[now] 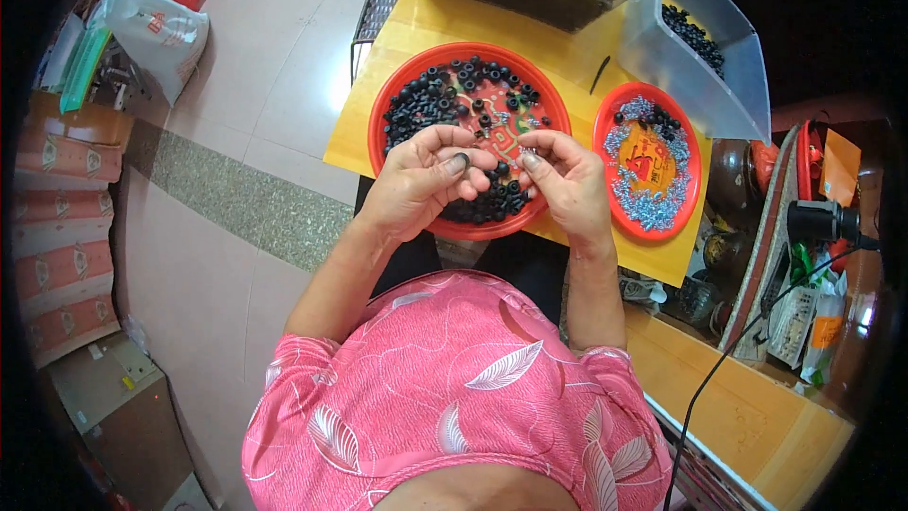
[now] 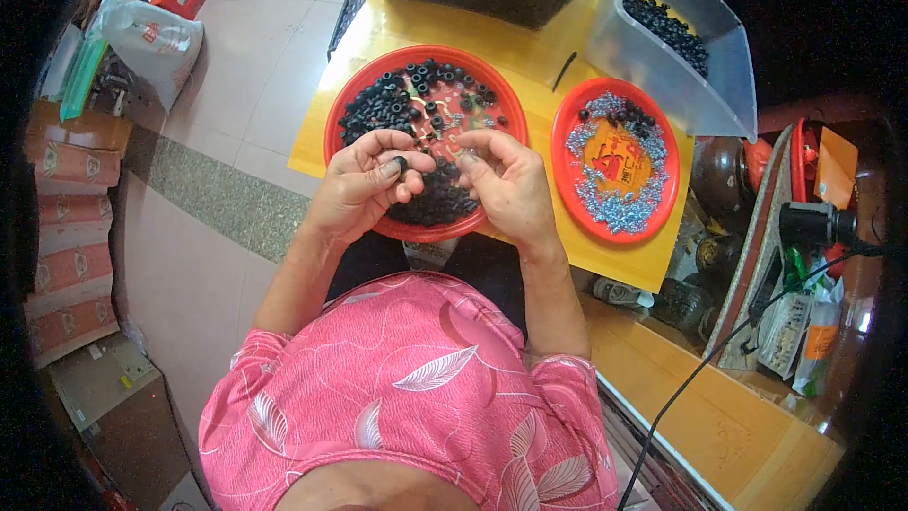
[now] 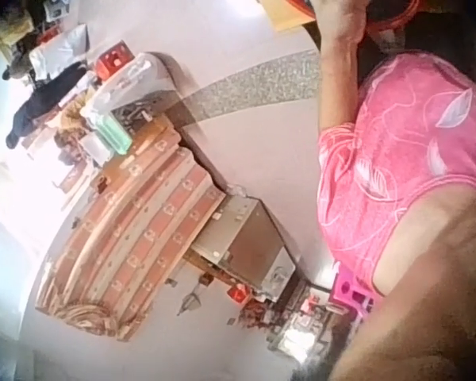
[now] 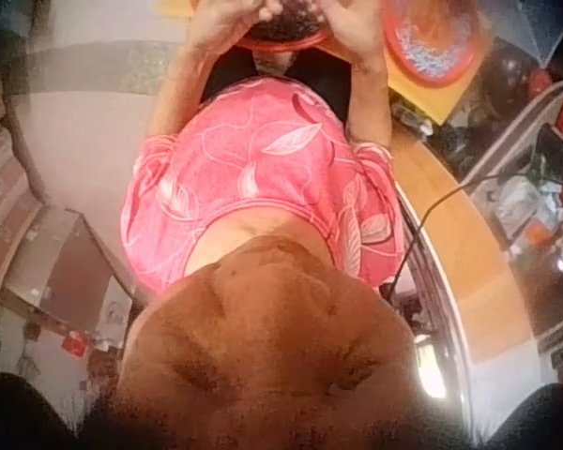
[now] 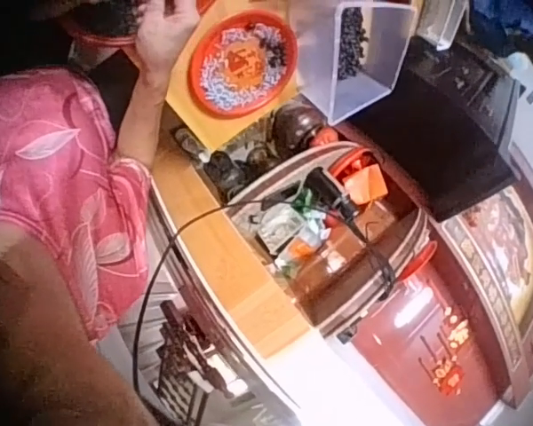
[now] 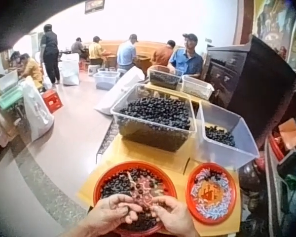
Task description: The person assembles small components by taking black rings and metal inserts from trays and fitting them together by hand.
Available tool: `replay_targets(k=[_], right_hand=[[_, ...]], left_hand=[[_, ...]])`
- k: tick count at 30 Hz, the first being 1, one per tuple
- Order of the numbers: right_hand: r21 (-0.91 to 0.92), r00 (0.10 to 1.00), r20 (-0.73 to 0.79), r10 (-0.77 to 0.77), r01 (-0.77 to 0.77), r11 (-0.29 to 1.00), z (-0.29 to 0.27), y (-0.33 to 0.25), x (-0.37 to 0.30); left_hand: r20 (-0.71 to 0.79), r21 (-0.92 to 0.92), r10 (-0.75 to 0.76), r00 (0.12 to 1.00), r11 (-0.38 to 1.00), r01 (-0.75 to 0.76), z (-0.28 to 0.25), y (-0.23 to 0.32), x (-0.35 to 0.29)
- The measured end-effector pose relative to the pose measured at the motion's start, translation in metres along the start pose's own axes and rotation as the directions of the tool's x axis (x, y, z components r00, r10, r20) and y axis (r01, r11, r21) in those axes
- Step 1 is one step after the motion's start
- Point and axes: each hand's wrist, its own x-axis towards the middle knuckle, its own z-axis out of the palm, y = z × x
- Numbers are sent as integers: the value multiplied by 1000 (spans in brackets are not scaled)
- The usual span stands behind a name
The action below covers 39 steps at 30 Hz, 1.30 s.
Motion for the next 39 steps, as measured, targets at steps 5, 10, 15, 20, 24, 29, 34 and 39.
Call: replay_targets(k=[5,10,15,20,24,29,34,39], right_hand=[[71,997,77,24,-30,997,15,-5,-5],[-90,993,89,-82,90,992,28,-7,-5],[-161,964,132,-229,249,955,36,-6,-6],[27,996,78,-41,39,999,49,-16,-12],[45,994,104,-44,40,998,52,-16,-14],[92,990,127,-54,42,995,52,-11,-14],[83,992,113,-47,38,996,50,-11,-15],[113,993,102,-52,40,993,50,-9,-16]], left_hand=[[81,-119,38,996,993,-28,-12,-3,-17],[16,-155,21,1000,988,-18,-18,-5,-26],[26,-141,44,999,989,-40,-17,-3,-29],[20,-124,59,998,991,-56,-21,-5,-29],[26,-164,80,996,984,-75,-21,-5,-30],[29,-218,116,993,970,-107,-22,-8,-30],[-35,-213,95,995,972,-100,-17,-7,-32],[76,-332,32,997,943,-5,-23,-8,-32]])
